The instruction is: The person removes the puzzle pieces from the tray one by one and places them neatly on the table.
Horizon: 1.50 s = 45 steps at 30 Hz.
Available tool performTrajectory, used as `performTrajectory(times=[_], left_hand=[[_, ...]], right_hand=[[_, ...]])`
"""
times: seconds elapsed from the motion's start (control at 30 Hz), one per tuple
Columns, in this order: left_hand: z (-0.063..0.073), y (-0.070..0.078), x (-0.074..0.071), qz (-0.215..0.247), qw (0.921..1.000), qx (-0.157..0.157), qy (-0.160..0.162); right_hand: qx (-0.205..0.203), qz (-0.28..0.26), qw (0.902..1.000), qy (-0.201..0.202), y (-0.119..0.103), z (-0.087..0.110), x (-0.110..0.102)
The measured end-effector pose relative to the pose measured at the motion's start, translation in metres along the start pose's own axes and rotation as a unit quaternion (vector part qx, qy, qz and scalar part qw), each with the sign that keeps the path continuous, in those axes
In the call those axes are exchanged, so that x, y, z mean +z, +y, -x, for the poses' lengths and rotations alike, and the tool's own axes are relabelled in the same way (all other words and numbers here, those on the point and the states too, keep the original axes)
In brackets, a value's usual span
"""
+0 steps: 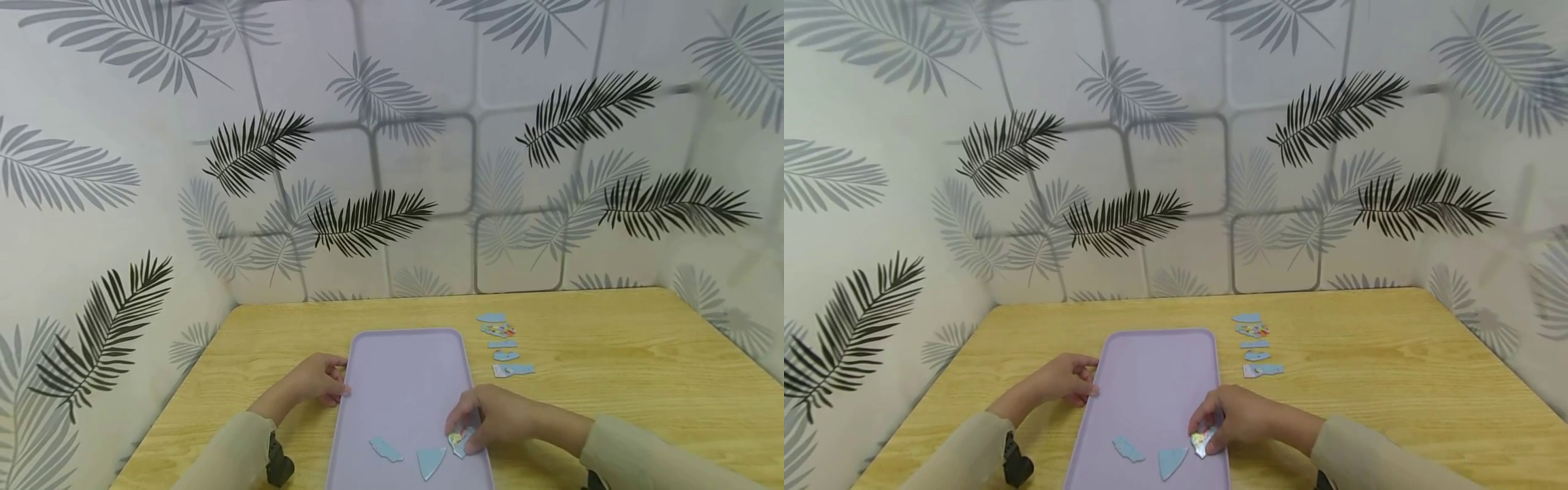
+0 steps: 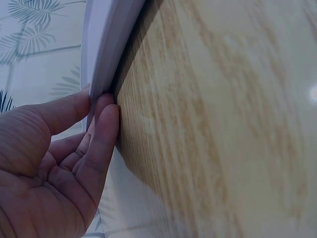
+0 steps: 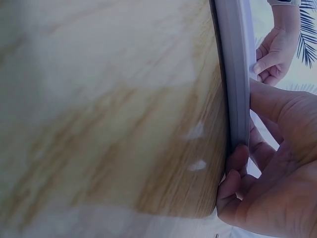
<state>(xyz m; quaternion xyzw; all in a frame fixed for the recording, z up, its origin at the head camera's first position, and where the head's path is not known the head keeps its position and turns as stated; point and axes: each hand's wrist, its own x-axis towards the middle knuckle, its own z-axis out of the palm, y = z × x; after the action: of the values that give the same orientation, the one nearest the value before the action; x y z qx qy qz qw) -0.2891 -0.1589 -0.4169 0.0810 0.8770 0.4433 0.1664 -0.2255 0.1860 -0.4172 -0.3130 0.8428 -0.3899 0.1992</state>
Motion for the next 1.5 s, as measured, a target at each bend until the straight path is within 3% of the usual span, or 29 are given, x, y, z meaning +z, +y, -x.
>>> performTrajectory(times=[0.43,0.7,0.9,1.3,1.5], left_hand=[[0.002,0.0,0.0,-0.002,1.0,-0.002,-0.004],[0.002,-0.001,0.0,0.0,1.0,-0.001,-0.006],[0.002,-0.002,0.0,0.002,1.0,0.0,-0.007],[0.001,-0.001,-0.002,0.012,0.9999,0.003,-0.006],[0.001,-0.002,-0.002,0.011,0.9999,0.001,-0.007]], right_hand=[[-0.006,-0.091,0.9958,-0.013,0.003,0.002,-0.004],[0.032,-0.116,0.9927,-0.001,0.005,0.0,-0.005],[0.038,-0.13,0.9908,0.009,0.008,0.001,-0.011],[0.058,-0.211,0.9757,0.017,0.011,0.009,-0.029],[0.072,-0.218,0.9728,0.031,0.018,0.016,-0.035]])
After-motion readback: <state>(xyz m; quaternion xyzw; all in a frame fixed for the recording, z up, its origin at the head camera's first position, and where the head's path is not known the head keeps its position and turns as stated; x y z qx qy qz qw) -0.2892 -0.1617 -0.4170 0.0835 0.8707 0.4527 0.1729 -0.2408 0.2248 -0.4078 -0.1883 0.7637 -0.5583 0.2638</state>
